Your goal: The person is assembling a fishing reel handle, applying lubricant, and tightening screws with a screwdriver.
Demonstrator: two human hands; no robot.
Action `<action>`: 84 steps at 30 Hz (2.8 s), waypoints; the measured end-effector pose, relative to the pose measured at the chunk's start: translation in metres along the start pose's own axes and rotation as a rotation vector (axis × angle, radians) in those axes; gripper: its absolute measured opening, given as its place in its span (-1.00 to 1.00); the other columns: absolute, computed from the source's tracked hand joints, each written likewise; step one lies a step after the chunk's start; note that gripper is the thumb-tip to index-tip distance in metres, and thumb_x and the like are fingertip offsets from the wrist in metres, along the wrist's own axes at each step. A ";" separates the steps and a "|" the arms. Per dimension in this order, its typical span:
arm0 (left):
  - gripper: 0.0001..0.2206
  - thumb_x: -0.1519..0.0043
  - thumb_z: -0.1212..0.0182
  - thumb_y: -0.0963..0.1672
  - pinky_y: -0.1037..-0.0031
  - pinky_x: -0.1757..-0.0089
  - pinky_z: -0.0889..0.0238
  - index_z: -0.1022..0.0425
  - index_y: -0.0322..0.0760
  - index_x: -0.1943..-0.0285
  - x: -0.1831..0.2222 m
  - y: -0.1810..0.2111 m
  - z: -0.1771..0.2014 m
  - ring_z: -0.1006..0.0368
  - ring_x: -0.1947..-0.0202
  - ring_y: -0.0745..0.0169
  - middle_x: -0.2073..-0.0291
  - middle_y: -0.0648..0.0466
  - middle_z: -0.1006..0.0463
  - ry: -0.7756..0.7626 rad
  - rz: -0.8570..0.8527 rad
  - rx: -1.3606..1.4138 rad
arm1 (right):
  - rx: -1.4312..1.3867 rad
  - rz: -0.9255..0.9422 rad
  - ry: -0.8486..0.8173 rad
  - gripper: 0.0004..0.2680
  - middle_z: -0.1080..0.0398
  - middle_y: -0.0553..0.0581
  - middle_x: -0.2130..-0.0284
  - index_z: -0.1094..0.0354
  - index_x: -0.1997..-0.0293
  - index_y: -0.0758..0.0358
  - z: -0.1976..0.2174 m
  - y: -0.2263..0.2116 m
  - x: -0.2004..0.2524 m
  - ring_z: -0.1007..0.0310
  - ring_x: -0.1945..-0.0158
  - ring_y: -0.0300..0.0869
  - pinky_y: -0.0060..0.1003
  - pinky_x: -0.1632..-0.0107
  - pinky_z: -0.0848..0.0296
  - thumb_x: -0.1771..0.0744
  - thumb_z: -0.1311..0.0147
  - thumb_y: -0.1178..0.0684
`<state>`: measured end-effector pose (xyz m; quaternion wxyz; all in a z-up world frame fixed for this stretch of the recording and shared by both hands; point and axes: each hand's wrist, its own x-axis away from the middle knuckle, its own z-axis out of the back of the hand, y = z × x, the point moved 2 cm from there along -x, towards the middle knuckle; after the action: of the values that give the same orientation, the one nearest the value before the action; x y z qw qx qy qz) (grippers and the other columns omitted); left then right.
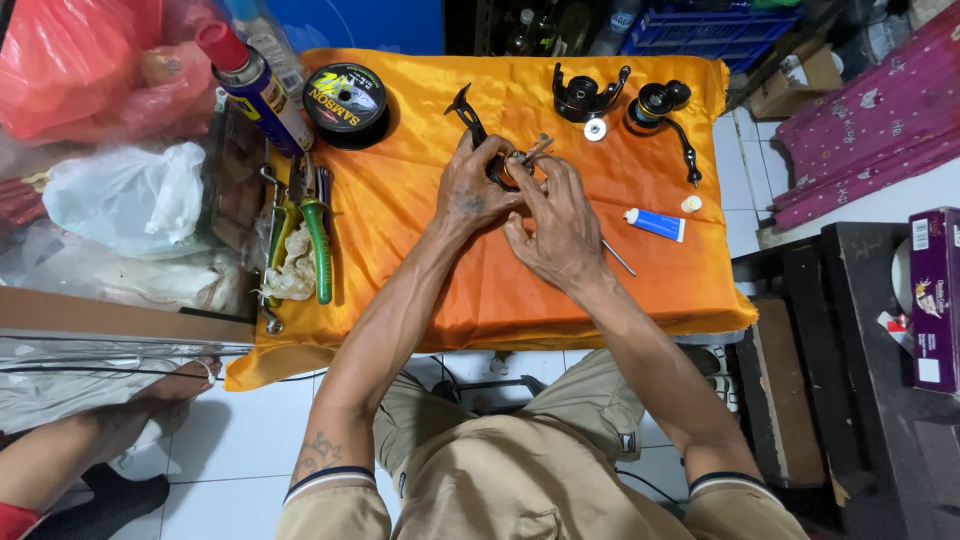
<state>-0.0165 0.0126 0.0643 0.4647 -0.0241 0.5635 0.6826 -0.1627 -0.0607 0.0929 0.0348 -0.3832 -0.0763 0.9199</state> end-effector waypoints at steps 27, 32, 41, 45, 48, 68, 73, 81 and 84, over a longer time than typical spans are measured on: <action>-0.67 -0.09 -0.56 0.01 0.24 0.08 -0.35 -0.55 -0.14 0.14 -0.005 -0.053 -0.010 -0.51 0.19 -0.14 0.28 -0.11 -0.48 -0.003 0.111 0.227 | -0.060 -0.346 -0.331 -0.71 -0.46 0.20 0.11 -0.51 -0.18 0.15 0.020 0.086 0.041 -0.42 -0.03 0.10 -0.04 -0.13 -0.38 -0.34 -0.19 -0.01; -0.65 -0.06 -0.58 0.02 0.22 0.09 -0.35 -0.55 -0.14 0.14 -0.004 -0.050 -0.013 -0.51 0.20 -0.18 0.29 -0.12 -0.46 -0.062 0.097 0.181 | -0.072 -0.445 -0.393 -0.80 -0.43 0.13 0.11 -0.54 -0.06 0.04 0.003 0.100 0.018 -0.37 -0.07 0.06 -0.02 -0.14 -0.37 -0.34 -0.16 -0.04; -0.59 0.01 -0.61 0.01 0.09 0.11 -0.33 -0.50 -0.19 0.15 -0.003 -0.030 0.000 -0.48 0.19 -0.37 0.30 -0.23 -0.41 -0.118 0.079 0.141 | -0.017 -0.525 -0.536 -0.90 -0.41 0.01 0.14 -0.49 0.12 -0.10 -0.030 0.113 -0.018 -0.37 -0.12 -0.04 0.02 -0.14 -0.41 -0.34 -0.15 -0.10; -0.57 0.06 -0.64 0.01 0.13 0.13 -0.33 -0.49 -0.17 0.17 -0.006 -0.013 0.002 -0.49 0.21 -0.33 0.32 -0.19 -0.41 -0.150 0.120 0.140 | -0.002 -0.504 -0.564 -0.91 -0.40 0.00 0.16 -0.51 0.15 -0.14 -0.029 0.108 -0.028 -0.36 -0.10 -0.04 0.02 -0.14 -0.42 -0.35 -0.11 -0.11; -0.58 0.09 -0.64 0.03 0.20 0.12 -0.33 -0.53 -0.12 0.20 -0.004 -0.010 0.000 -0.49 0.22 -0.25 0.32 -0.14 -0.41 -0.161 0.152 0.133 | 0.003 -0.459 -0.577 -0.91 -0.42 0.02 0.17 -0.51 0.17 -0.14 -0.047 0.120 -0.020 -0.39 -0.08 -0.03 0.04 -0.12 -0.44 -0.36 -0.10 -0.11; -0.58 0.10 -0.62 0.08 0.27 0.20 -0.32 -0.54 -0.10 0.24 -0.007 -0.008 -0.003 -0.50 0.25 -0.16 0.36 -0.09 -0.41 -0.143 0.210 0.088 | -0.154 -0.004 -0.033 -0.94 -0.36 0.03 0.34 -0.48 0.14 0.08 -0.001 0.078 -0.023 -0.47 0.20 -0.03 -0.13 0.14 -0.52 -0.38 -0.15 0.02; -0.63 0.07 -0.55 0.08 0.29 0.25 -0.36 -0.53 -0.02 0.24 -0.003 -0.025 -0.011 -0.49 0.30 -0.12 0.38 -0.03 -0.38 -0.155 0.161 0.025 | -0.089 0.136 0.026 -0.87 -0.34 0.03 0.38 -0.53 0.09 0.06 0.001 0.043 -0.017 -0.44 0.29 -0.06 -0.21 0.26 -0.50 -0.42 -0.04 -0.02; -0.68 0.02 -0.45 0.05 0.19 0.23 -0.37 -0.51 -0.06 0.21 -0.006 -0.006 -0.001 -0.49 0.29 -0.21 0.38 -0.12 -0.37 -0.166 0.206 0.018 | 0.142 0.256 -0.017 -0.76 -0.30 0.01 0.37 -0.49 0.20 0.09 0.004 0.032 -0.033 -0.37 0.34 -0.15 -0.31 0.37 -0.44 -0.47 0.11 -0.10; -0.65 0.03 -0.47 0.06 0.16 0.24 -0.37 -0.50 -0.08 0.21 -0.006 -0.006 -0.001 -0.48 0.30 -0.25 0.40 -0.13 -0.36 -0.154 0.174 0.026 | 0.176 0.242 -0.053 -0.73 -0.33 0.00 0.36 -0.52 0.13 0.09 0.003 0.034 -0.034 -0.34 0.33 -0.21 -0.40 0.33 -0.42 -0.49 0.17 -0.11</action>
<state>-0.0096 0.0080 0.0626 0.4459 0.0833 0.5348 0.7129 -0.1412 -0.0985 0.1128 -0.0450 -0.3605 0.0503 0.9303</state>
